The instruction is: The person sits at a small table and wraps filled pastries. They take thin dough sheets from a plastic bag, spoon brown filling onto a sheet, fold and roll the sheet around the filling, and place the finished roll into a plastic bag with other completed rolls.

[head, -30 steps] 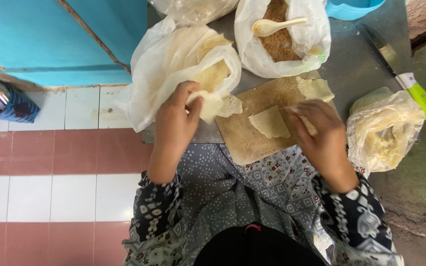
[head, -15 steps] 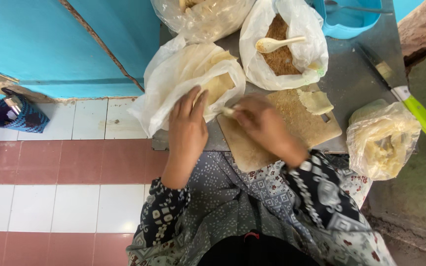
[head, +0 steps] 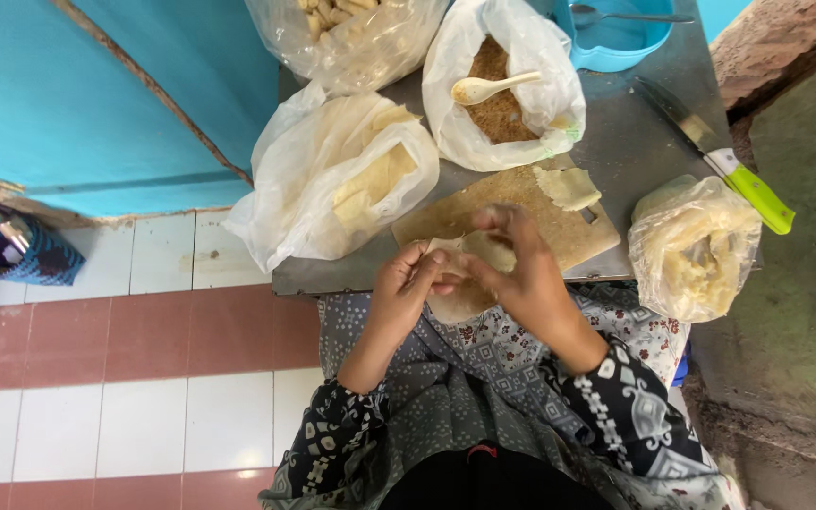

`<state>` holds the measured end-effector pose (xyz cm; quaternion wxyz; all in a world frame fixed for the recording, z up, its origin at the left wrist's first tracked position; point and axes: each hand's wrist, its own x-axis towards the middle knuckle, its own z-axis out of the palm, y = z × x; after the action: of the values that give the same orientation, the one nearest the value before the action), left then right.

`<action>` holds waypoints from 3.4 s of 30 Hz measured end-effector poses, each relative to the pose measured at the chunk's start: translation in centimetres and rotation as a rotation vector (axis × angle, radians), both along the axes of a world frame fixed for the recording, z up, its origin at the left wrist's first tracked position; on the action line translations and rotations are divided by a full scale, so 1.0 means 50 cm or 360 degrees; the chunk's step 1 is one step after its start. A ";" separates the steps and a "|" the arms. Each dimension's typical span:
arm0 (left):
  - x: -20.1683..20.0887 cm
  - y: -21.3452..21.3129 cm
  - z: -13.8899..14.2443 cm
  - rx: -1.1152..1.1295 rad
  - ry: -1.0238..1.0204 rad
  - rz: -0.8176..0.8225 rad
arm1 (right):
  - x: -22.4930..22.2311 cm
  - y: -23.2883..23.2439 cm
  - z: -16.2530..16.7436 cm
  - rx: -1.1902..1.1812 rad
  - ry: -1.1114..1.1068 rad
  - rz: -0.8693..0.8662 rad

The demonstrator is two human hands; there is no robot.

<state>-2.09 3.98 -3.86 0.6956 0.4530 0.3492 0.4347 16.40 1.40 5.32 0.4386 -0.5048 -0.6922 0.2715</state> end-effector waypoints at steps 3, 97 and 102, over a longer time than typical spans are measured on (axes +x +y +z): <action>-0.017 0.019 0.007 0.0165 -0.0064 -0.0283 | 0.006 0.041 -0.027 -0.0758 0.0625 0.0277; 0.068 0.042 0.109 0.0814 0.1131 0.0005 | 0.018 -0.061 -0.094 -0.0166 0.0175 -0.0801; 0.074 0.054 0.112 0.1133 0.1599 0.0164 | 0.011 -0.045 -0.059 0.0220 -0.0494 -0.0788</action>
<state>1.59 6.70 1.75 0.2305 0.7893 0.4891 0.2911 16.95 -0.83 2.38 0.4138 -0.6626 -0.6236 0.0282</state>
